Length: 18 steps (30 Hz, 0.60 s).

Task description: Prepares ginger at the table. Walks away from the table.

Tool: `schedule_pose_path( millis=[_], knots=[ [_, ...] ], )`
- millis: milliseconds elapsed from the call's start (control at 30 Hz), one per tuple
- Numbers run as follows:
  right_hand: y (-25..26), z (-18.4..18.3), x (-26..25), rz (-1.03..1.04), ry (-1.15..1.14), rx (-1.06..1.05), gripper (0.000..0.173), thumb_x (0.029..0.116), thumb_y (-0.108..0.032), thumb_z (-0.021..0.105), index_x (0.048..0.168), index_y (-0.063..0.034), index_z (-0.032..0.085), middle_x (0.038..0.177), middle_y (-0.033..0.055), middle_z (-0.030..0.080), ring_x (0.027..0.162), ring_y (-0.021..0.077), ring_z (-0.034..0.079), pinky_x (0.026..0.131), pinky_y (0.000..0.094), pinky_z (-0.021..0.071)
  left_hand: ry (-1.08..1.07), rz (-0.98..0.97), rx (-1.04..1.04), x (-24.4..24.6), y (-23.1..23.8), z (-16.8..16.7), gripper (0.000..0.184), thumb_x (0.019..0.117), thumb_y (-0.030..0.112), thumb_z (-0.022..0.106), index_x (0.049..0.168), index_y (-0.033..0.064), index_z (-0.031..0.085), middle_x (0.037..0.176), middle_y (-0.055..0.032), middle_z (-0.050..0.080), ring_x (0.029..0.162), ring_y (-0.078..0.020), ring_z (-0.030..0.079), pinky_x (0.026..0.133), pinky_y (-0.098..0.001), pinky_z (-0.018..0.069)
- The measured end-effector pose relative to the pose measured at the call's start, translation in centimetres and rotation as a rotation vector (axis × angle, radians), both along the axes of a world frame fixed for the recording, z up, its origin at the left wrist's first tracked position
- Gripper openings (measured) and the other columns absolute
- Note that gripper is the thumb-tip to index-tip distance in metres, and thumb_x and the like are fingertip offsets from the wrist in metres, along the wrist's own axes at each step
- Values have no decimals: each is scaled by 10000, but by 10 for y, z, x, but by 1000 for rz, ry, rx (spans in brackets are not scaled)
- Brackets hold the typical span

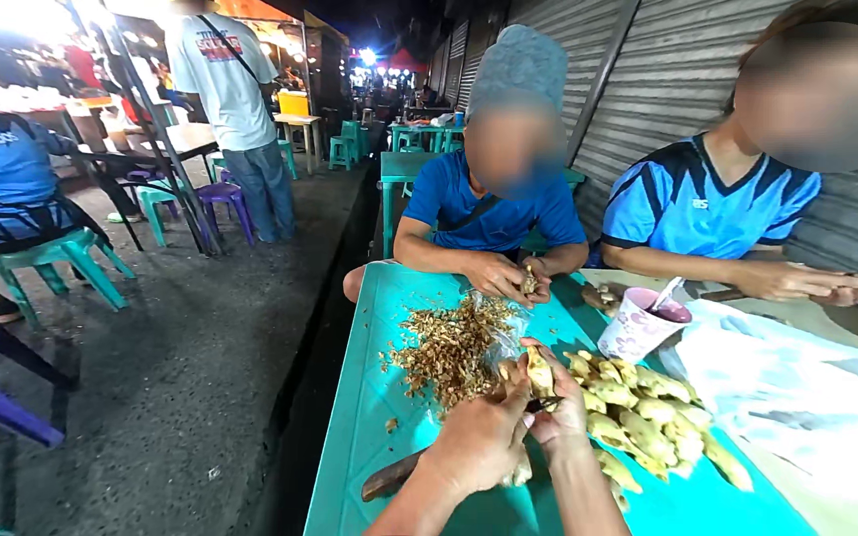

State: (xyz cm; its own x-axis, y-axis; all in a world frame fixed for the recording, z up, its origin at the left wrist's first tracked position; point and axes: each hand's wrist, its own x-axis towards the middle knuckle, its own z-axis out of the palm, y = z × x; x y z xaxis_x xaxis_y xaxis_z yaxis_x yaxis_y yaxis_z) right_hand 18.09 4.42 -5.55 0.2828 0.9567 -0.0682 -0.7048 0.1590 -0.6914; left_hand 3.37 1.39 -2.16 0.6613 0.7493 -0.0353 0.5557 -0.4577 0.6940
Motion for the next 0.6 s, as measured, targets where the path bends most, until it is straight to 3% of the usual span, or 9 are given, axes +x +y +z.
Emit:
schedule_pose_path(
  millis=[200, 300, 400, 500, 600],
  knots=[
    [-2, 1, -4, -15, -69, 58, 417, 1075, -194, 264, 1030, -76, 662, 658, 10, 590, 512, 78, 571, 476, 212, 503, 44, 10, 32, -2, 0, 2, 502, 1134, 316, 356, 1601, 138, 392, 1311, -212, 664, 1172, -381, 670, 1016, -577, 513],
    [-4, 5, -16, -95, 1, -25, 449, 1096, -213, 218, 1032, -78, 642, 634, 8, 606, 518, 80, 602, 473, 222, 515, 122, 95, 147, 2, -3, 1, 505, 1126, 335, 375, 1603, 171, 399, 1284, -208, 676, 1062, -397, 705, 901, -585, 559],
    [-8, 11, -29, -106, 122, -142, 459, 1101, -260, 217, 1013, -81, 631, 641, 33, 609, 472, 89, 571, 398, 226, 458, 181, 159, 256, 3, 0, -2, 498, 1121, 310, 374, 1603, 186, 401, 1297, -191, 671, 980, -380, 724, 826, -550, 585],
    [-10, 14, -35, -77, 257, -205, 458, 1091, -262, 237, 873, -69, 590, 561, 40, 559, 373, 73, 472, 328, 200, 379, 188, 226, 390, 6, 1, -13, 483, 1104, 280, 404, 1575, 185, 455, 1241, -165, 692, 877, -342, 736, 734, -499, 600],
    [-8, 13, -30, -38, 279, -216, 450, 1090, -268, 246, 902, -60, 599, 587, 52, 563, 381, 78, 472, 327, 200, 370, 151, 228, 316, 7, 1, -10, 484, 1115, 306, 392, 1585, 204, 439, 1264, -175, 686, 957, -360, 733, 790, -526, 597]
  ],
)
